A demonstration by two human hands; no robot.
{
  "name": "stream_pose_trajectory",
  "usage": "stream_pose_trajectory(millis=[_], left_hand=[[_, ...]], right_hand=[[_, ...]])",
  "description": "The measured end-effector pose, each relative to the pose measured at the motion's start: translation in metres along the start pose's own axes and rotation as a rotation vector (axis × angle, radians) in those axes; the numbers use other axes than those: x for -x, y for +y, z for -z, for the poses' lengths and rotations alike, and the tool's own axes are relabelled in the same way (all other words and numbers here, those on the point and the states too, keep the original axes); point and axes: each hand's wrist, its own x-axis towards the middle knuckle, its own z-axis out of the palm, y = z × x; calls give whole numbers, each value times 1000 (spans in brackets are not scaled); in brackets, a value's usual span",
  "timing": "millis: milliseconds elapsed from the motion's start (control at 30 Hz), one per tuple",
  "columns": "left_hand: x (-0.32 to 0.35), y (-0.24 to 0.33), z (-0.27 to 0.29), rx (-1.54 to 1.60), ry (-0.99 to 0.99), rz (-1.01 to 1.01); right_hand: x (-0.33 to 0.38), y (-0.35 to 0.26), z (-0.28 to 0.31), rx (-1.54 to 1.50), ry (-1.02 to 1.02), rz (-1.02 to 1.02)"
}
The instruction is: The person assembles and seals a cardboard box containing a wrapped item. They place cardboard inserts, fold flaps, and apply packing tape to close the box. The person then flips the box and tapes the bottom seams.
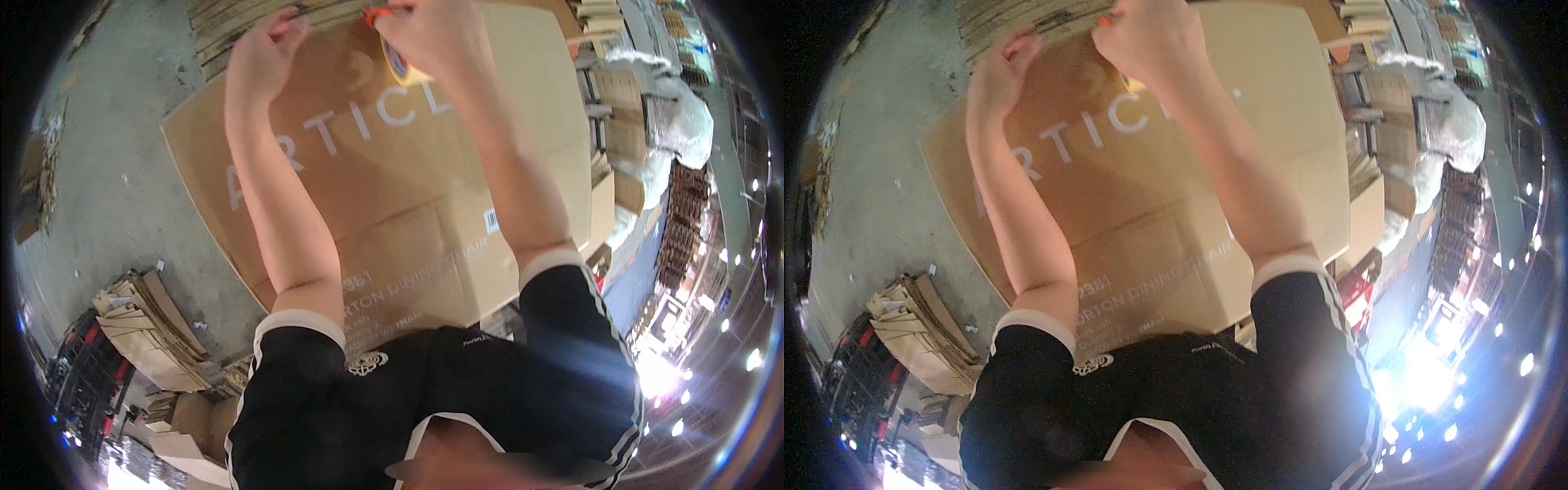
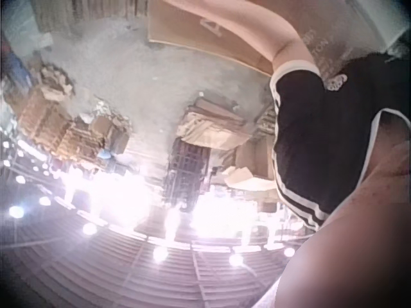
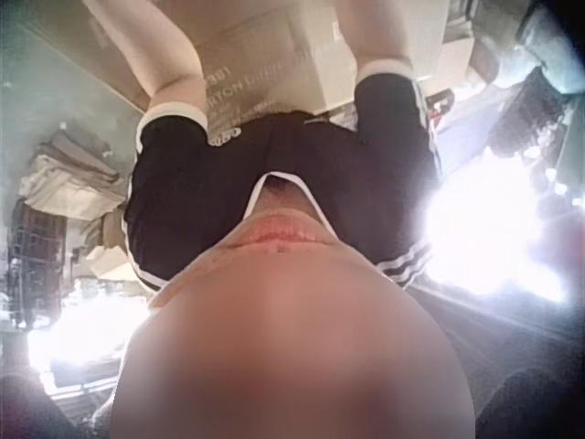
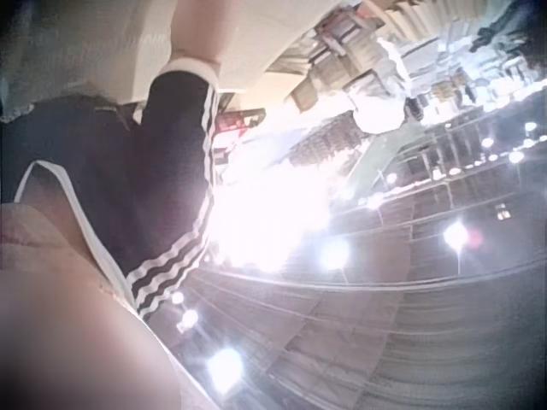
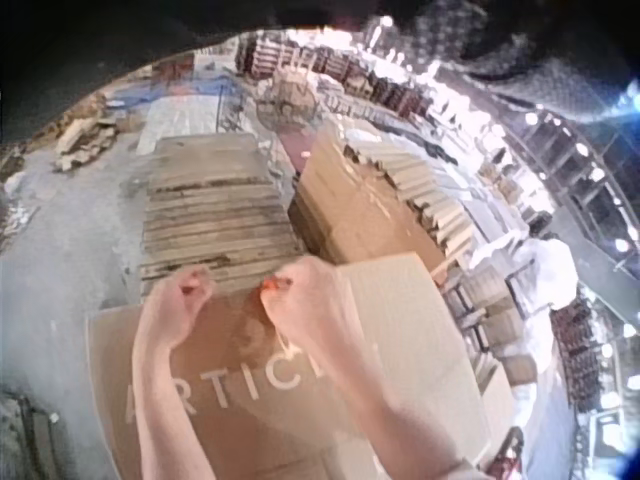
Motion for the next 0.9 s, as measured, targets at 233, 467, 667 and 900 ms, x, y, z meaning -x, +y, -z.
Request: stream_pose_trajectory(millis=[233,467,667,900], left_hand=[[-20,-12,-1,10,-18,-33],[-22,-11,-1,-15,-44,-23],[-40,-26,-3,27,-43,-45],[-54,-28,2,7,53,-16]], right_hand=[[-8,-7,15,-244,328,208],[-7,-1,47,-264,15,37],[-38,24,6,-63,-60,80],[-37,16,15,161,-143,47]])
